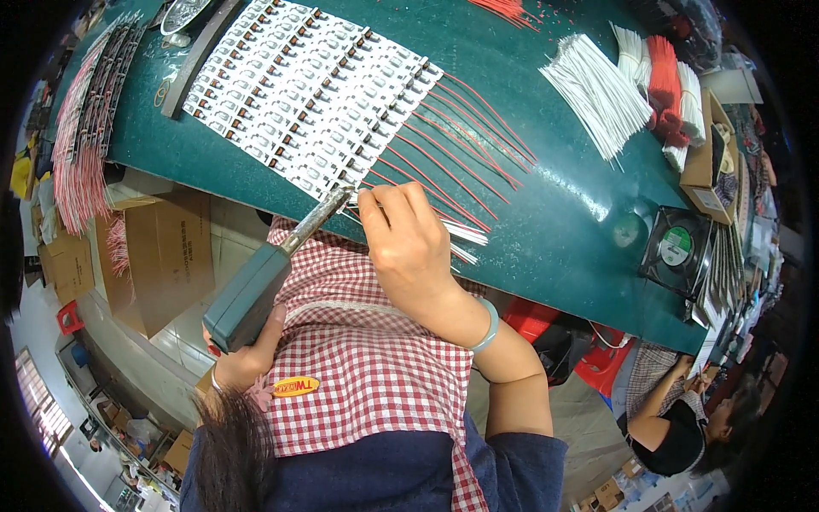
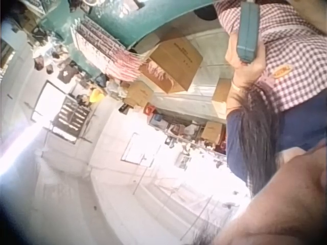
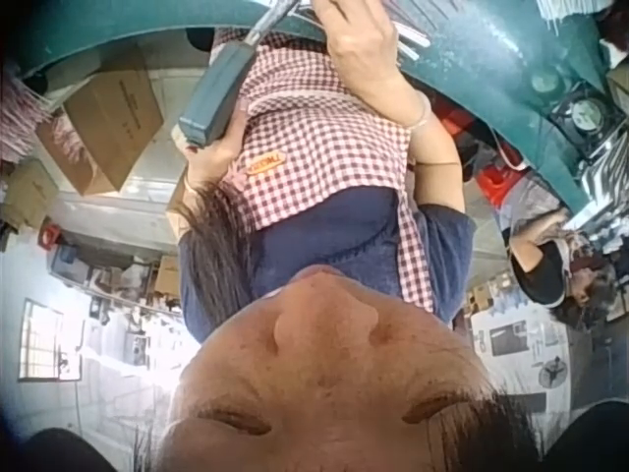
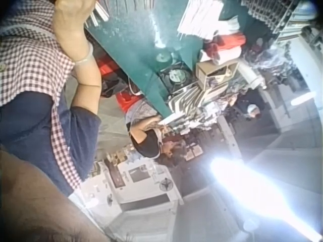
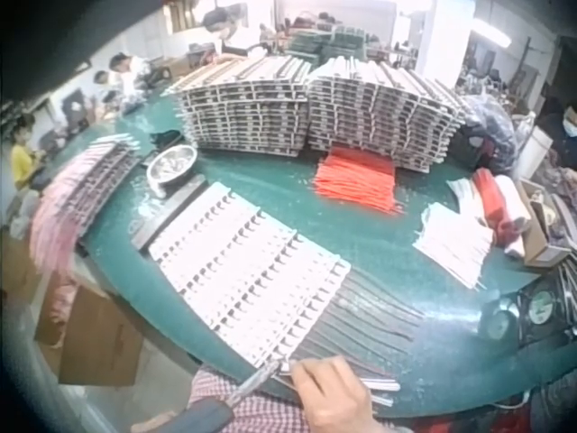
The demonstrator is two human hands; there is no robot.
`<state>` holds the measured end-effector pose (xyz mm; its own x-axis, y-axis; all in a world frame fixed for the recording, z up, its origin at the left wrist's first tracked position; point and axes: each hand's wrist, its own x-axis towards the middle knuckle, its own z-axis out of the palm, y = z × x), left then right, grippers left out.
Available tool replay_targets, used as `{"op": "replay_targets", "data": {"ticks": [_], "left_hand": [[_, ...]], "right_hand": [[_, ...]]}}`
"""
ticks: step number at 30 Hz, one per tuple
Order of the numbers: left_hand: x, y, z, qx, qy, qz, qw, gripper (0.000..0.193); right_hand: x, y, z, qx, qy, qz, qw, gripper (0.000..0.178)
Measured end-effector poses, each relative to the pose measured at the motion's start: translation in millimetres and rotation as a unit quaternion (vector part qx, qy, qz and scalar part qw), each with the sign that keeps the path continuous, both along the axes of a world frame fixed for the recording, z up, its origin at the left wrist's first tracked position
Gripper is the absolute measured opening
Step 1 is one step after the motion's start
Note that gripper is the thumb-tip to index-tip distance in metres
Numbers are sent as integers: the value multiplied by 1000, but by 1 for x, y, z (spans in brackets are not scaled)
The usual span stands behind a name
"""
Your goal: The person solders wires onto a component board using a soldering gun, moves the finished board to a stack, positions a new board on the table, and inserts wires into the slots before soldering them with the tool.
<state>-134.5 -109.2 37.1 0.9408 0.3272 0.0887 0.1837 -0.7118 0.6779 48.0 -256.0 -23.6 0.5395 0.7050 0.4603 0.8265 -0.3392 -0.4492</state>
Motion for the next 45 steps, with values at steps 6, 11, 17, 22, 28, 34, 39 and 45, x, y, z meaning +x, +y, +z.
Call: {"op": "replay_targets", "data": {"ticks": [6, 11, 17, 22, 28, 34, 39, 45], "left_hand": [[-3, 1, 0, -16, 5, 14, 1000, 17], [-7, -2, -1, -85, 7, 68, 994, 17], [-2, 0, 1, -49, 3, 42, 998, 17], [1, 1, -1, -61, 10, 45, 997, 19], [5, 1, -2, -81, 3, 44, 996, 22], [13, 3, 1, -27, 6, -2, 1000, 21], [14, 3, 4, -22, 23, -6, 999, 21], [9, 3, 1, -26, 21, 15, 999, 20]], "right_hand": [[-1, 0, 0, -2, -6, -3, 1000, 33], [-2, 1, 2, -9, -1, -8, 1000, 32], [2, -1, 3, 9, 14, 3, 1000, 31], [7, -3, 0, 4, 12, -21, 1000, 34], [8, 0, 2, 0, 9, -22, 1000, 34], [8, 0, 3, -8, 12, -27, 1000, 32], [8, 1, 3, -12, 9, -27, 1000, 31], [9, 1, 5, -14, 13, -26, 999, 31]]}}
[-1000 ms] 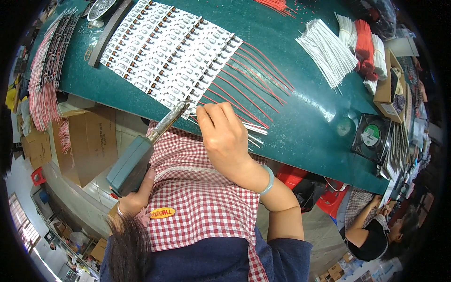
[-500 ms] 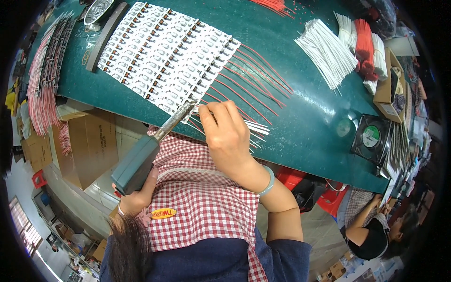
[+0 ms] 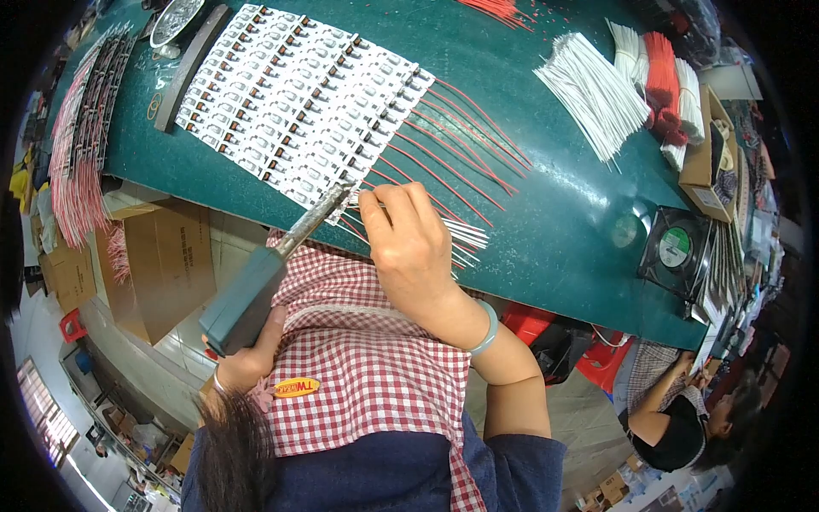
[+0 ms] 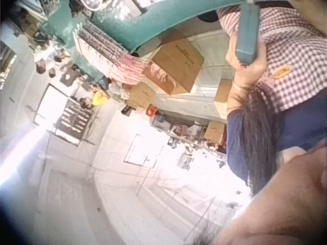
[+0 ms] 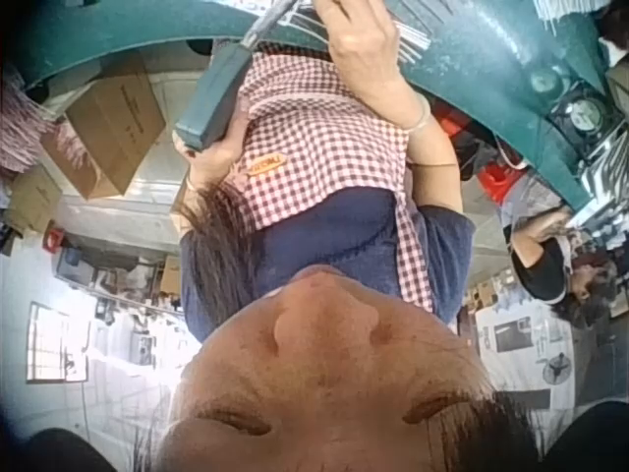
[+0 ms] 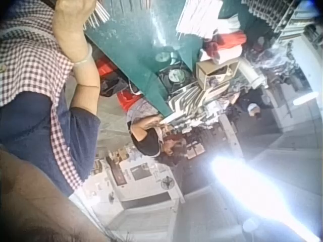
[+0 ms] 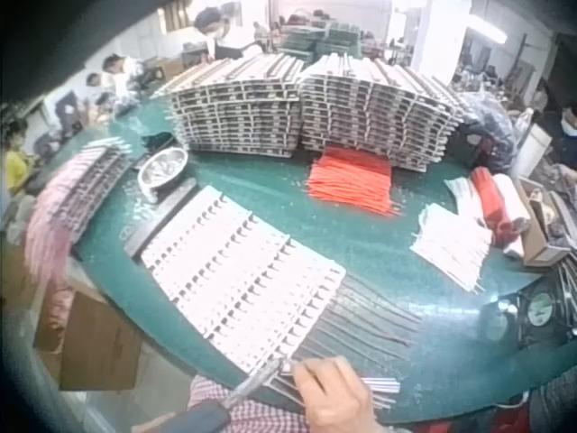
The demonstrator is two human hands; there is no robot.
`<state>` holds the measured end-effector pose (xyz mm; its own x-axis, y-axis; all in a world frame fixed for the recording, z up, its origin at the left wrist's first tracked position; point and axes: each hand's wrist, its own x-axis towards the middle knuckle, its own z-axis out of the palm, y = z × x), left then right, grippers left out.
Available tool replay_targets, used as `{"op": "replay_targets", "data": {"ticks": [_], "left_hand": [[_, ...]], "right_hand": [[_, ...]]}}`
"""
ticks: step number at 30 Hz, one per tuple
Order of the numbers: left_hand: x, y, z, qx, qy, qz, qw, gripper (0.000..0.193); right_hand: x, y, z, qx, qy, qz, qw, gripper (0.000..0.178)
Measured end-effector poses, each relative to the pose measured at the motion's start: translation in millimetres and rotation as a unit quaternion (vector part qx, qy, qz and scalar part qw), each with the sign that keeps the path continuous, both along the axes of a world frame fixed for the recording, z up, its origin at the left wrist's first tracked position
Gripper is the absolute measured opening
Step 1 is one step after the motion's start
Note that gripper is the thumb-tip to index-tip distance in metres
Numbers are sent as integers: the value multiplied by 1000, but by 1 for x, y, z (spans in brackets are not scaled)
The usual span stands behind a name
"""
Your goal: The person solders wires onto a component board using a soldering gun, moves the finished board to a stack, positions a new board on the table, and inserts wires into the slots before soldering them with the tool.
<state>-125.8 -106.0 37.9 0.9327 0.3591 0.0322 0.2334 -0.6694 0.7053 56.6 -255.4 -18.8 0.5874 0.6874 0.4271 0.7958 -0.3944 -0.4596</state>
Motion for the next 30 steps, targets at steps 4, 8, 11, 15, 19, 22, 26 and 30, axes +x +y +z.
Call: {"op": "replay_targets", "data": {"ticks": [4, 8, 11, 15, 19, 22, 26, 30], "left_hand": [[-8, -1, -2, -98, 11, 56, 994, 20], [-6, 5, -1, -108, 16, 57, 992, 21], [-4, 7, -2, -96, 8, 47, 994, 21], [3, 7, 3, -69, 14, 31, 997, 21], [9, 9, 4, -68, 9, 17, 998, 23], [11, 10, 3, -43, 5, -6, 999, 23], [15, 10, 6, -53, 9, -6, 999, 23], [14, 12, 8, -7, 14, -29, 999, 21]], "right_hand": [[0, 1, 0, 0, -3, -1, 1000, 31], [-4, 4, 1, -8, -1, -4, 1000, 32], [-1, 2, 5, -8, 33, 5, 999, 34], [6, 1, 1, 15, 17, -4, 1000, 34], [7, 3, 0, 5, 17, -11, 1000, 33], [7, 3, 2, -9, 26, -11, 1000, 34], [8, 3, 4, -11, 29, -6, 999, 34], [6, 5, 4, -7, 23, -7, 1000, 34]]}}
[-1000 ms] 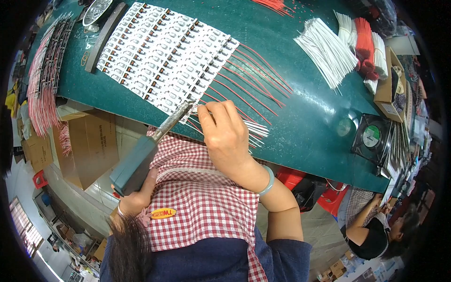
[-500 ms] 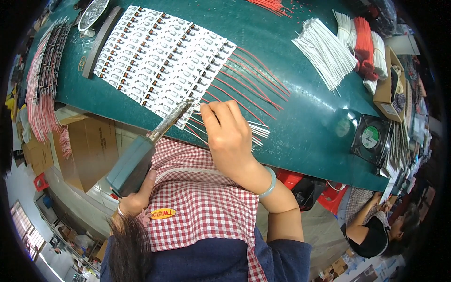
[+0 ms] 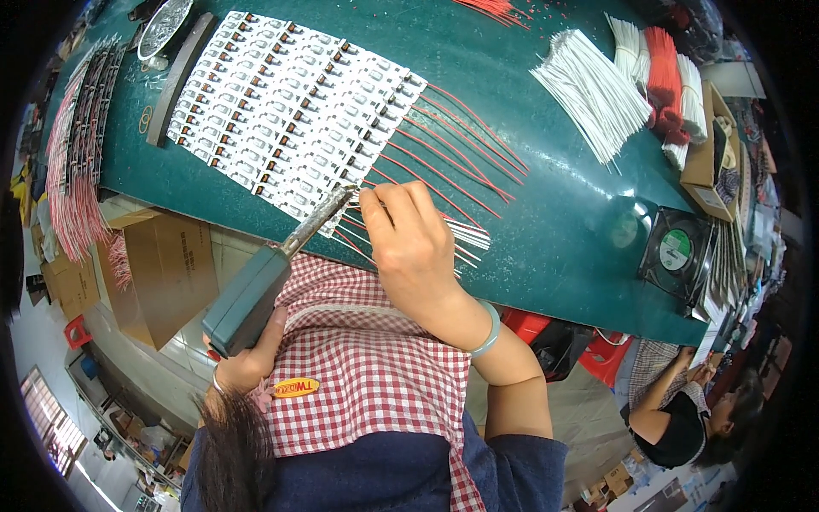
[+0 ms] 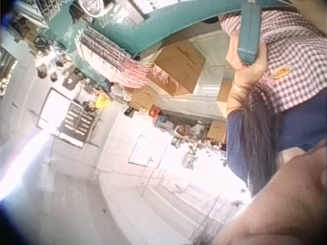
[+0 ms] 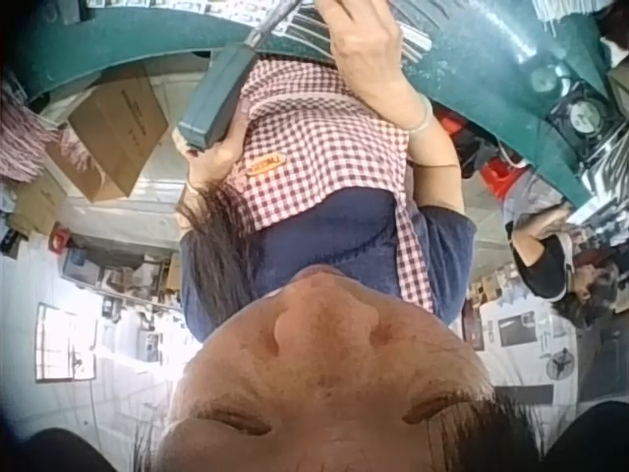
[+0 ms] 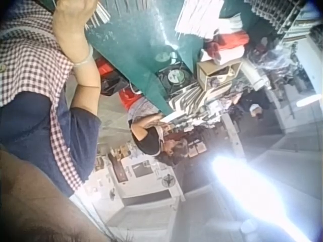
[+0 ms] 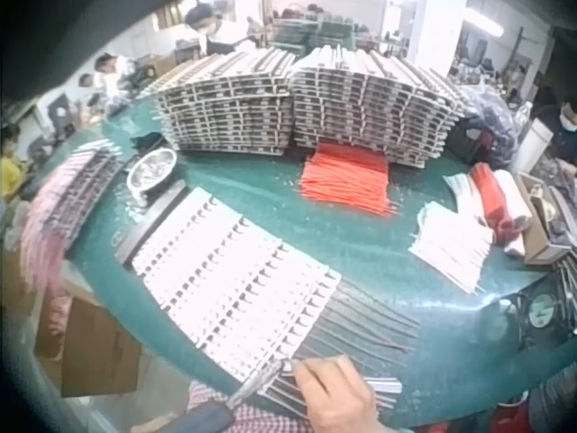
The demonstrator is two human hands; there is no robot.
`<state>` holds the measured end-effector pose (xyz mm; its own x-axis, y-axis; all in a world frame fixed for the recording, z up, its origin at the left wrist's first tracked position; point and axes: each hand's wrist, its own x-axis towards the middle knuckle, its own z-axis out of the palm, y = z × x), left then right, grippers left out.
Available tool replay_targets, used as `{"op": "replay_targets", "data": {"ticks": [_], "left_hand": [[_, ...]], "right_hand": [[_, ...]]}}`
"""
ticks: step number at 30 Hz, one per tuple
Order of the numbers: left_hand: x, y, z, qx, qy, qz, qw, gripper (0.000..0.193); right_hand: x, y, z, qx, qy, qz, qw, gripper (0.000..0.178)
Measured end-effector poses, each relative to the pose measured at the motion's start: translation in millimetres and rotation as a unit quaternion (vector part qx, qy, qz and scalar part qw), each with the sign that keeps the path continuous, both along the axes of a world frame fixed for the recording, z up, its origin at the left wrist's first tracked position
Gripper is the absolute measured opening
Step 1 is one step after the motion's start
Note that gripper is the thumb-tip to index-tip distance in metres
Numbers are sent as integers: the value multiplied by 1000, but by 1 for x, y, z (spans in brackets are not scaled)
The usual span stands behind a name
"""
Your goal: The person solders wires onto a component board using a soldering gun, moves the finished board to a stack, positions a new board on the table, and inserts wires into the slots before soldering them with the tool.
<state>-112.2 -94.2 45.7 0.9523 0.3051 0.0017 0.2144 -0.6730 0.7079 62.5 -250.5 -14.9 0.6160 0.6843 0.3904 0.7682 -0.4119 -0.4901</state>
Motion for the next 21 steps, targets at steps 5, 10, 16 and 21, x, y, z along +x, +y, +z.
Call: {"op": "replay_targets", "data": {"ticks": [5, 10, 16, 21], "left_hand": [[-1, -1, 0, -10, 2, 11, 1000, 20], [-8, -2, -3, 1, -1, 10, 1000, 21], [-5, -4, -1, -75, 12, 67, 995, 23], [-2, -1, 0, -50, 12, 37, 998, 20]], "right_hand": [[0, 0, -1, 2, -3, 2, 1000, 34], [0, -1, -1, -1, -4, 0, 1000, 33], [1, -1, 0, -6, -5, -2, 1000, 33], [-2, 1, 0, -6, -3, -5, 1000, 32]]}}
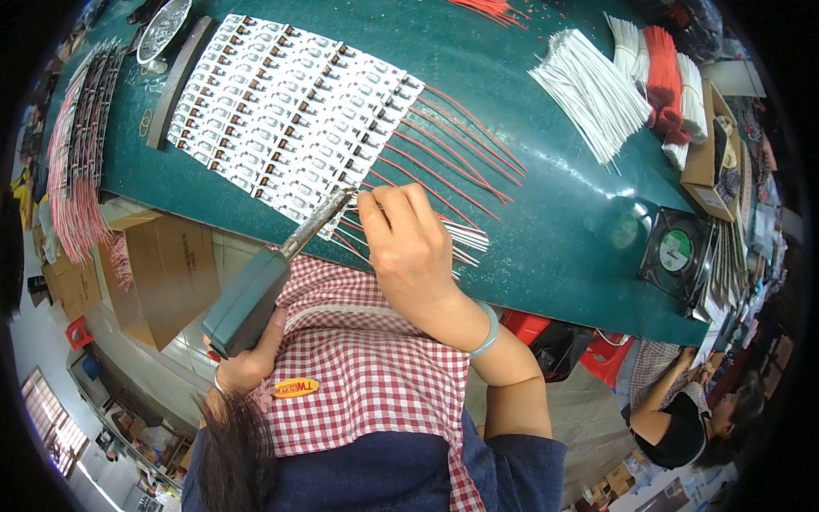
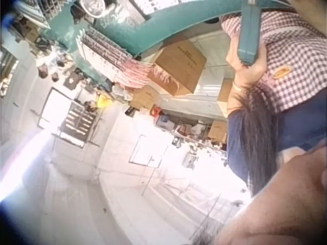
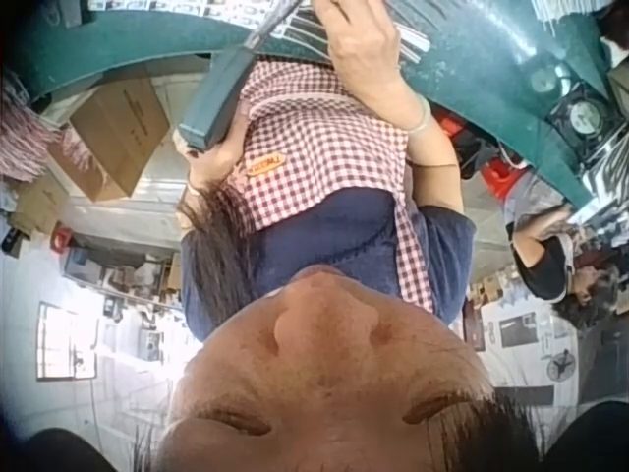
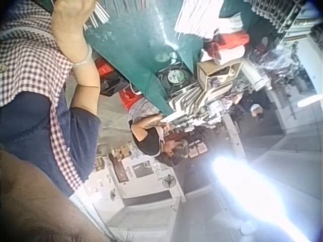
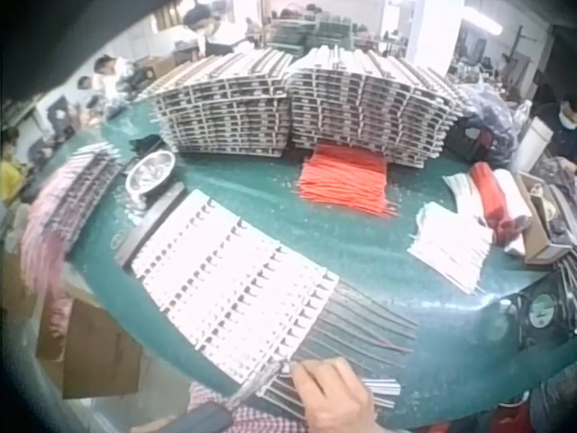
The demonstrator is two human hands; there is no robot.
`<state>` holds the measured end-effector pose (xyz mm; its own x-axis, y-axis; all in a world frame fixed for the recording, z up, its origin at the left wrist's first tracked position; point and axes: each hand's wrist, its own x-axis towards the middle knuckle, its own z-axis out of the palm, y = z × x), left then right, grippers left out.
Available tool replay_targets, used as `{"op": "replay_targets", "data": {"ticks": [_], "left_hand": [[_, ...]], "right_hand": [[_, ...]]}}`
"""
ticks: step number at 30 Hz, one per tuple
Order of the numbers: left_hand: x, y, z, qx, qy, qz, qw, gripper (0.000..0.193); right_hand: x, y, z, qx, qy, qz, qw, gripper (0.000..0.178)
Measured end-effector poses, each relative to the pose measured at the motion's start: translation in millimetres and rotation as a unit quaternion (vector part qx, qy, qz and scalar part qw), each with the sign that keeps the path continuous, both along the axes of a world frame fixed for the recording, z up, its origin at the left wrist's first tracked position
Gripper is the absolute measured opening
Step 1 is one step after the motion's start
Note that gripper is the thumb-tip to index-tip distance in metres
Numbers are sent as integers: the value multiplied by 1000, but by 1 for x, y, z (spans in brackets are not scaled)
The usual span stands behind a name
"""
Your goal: The person solders wires onto a component board using a soldering gun, moves the finished board to a stack, positions a new board on the table, and inserts wires into the slots before soldering them with the tool.
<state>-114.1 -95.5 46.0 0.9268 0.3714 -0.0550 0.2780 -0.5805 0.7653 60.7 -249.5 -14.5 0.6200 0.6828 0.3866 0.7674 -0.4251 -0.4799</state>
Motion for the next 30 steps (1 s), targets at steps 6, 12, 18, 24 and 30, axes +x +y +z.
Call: {"op": "replay_targets", "data": {"ticks": [6, 12, 18, 24, 30], "left_hand": [[4, 1, 6, 44, -8, -26, 999, 19], [-9, -1, 5, -50, 20, 77, 996, 24], [-7, -5, 14, -157, 34, 136, 978, 27], [-4, 0, 0, -85, 24, 65, 994, 21], [2, 0, -5, -48, -10, 30, 998, 22]], "right_hand": [[0, 1, 2, -4, -2, -2, 1000, 33], [1, -1, 0, -1, -3, -3, 1000, 33], [-1, 0, 2, -6, 7, -1, 1000, 33], [4, -1, 4, 28, 2, -11, 1000, 34], [5, 0, 1, 13, 7, -23, 1000, 34]]}}
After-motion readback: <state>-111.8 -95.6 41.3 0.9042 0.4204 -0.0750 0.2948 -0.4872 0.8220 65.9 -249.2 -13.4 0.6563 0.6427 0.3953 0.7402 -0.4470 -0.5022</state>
